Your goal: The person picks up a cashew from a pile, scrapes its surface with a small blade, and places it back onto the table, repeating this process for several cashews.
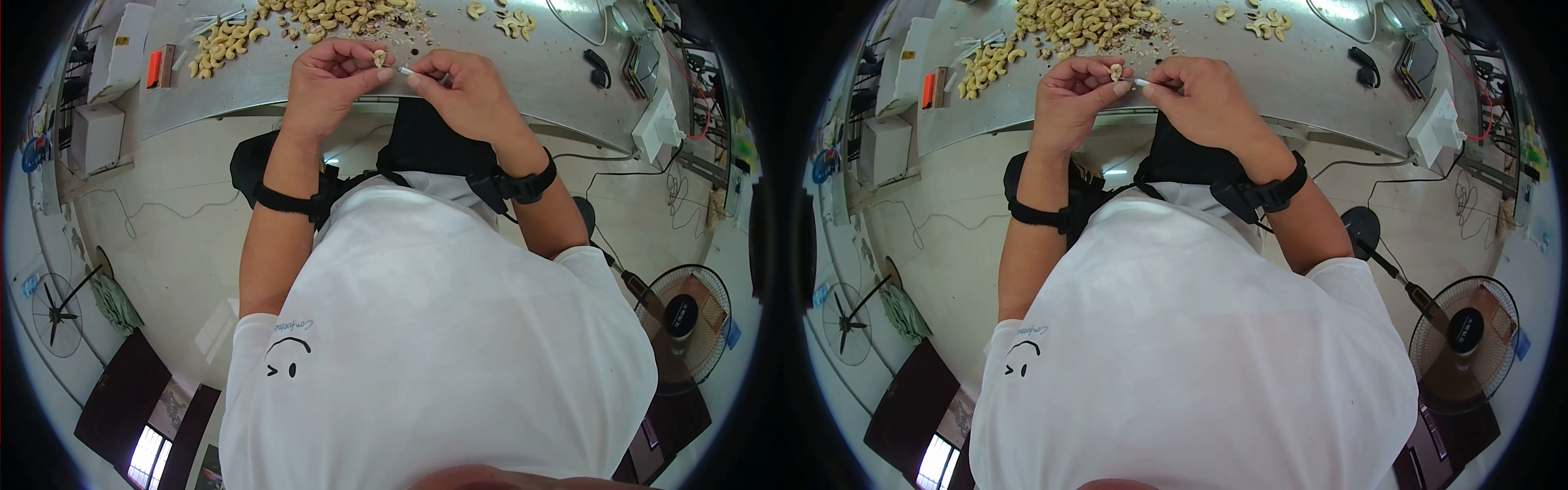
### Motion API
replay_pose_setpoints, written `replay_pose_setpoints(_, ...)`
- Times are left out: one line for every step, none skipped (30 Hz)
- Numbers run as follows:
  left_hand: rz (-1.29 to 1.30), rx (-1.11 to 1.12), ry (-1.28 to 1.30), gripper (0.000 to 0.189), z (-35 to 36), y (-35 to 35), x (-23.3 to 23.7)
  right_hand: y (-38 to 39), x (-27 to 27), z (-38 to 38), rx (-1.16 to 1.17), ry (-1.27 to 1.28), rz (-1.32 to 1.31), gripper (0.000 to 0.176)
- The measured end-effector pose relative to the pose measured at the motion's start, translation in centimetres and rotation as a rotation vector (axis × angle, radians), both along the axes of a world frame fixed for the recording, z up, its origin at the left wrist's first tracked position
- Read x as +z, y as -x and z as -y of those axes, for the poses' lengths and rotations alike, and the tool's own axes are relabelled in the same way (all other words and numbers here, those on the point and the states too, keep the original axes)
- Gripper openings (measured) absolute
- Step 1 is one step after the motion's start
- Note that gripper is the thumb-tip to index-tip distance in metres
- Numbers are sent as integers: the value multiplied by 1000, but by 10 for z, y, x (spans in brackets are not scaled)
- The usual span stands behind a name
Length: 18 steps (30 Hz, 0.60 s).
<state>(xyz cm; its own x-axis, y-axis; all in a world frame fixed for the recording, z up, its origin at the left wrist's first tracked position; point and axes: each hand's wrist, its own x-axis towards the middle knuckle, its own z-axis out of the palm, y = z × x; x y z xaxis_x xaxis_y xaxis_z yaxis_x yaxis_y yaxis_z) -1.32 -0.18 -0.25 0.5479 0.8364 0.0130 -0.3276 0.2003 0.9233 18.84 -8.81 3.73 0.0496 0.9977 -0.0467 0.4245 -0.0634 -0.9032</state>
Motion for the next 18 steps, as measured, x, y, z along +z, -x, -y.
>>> replay_pose_setpoints(-3,2,-3,22,0,0,0,0,1,0,3,8,7,20)
replay_pose_setpoints(-6,4,-5,23,0,0,0,0,0,-1,7,3,14,19)
replay_pose_setpoints(-8,7,-6,23,0,0,0,0,0,-1,11,-1,21,19)
replay_pose_setpoints(-12,11,-6,23,1,0,1,-1,-1,-1,15,-5,29,19)
replay_pose_setpoints(-15,16,-6,23,1,-1,1,-1,-1,-2,16,-1,27,19)
replay_pose_setpoints(-19,21,-5,23,2,0,1,-1,0,-2,18,4,25,19)
replay_pose_setpoints(-20,23,-4,23,2,0,1,-1,0,-2,19,9,23,19)
replay_pose_setpoints(-21,24,-3,23,2,-1,1,-2,-1,-3,22,9,22,19)
replay_pose_setpoints(-22,26,-3,23,2,-1,1,-3,-2,-4,24,9,20,19)
replay_pose_setpoints(-30,28,-5,23,2,-1,1,-3,-2,-4,26,9,19,20)
replay_pose_setpoints(-37,31,-8,23,2,-1,1,-3,-2,-4,27,6,36,20)
replay_pose_setpoints(-45,32,-10,23,2,-2,2,-3,0,-4,29,2,54,20)
replay_pose_setpoints(-45,34,-13,23,2,-2,2,-3,1,-4,30,-1,71,20)
replay_pose_setpoints(-45,36,-16,23,2,-2,2,-3,3,-4,21,6,80,19)
replay_pose_setpoints(-45,38,-18,23,3,-2,2,-2,5,-4,12,14,88,19)
replay_pose_setpoints(-41,36,-22,23,2,-2,1,-1,6,-4,3,21,97,19)
replay_pose_setpoints(-38,34,-26,23,1,-2,0,0,6,-3,-7,3,106,19)
replay_pose_setpoints(-34,32,-29,23,1,-2,0,2,5,-2,-17,-14,116,18)
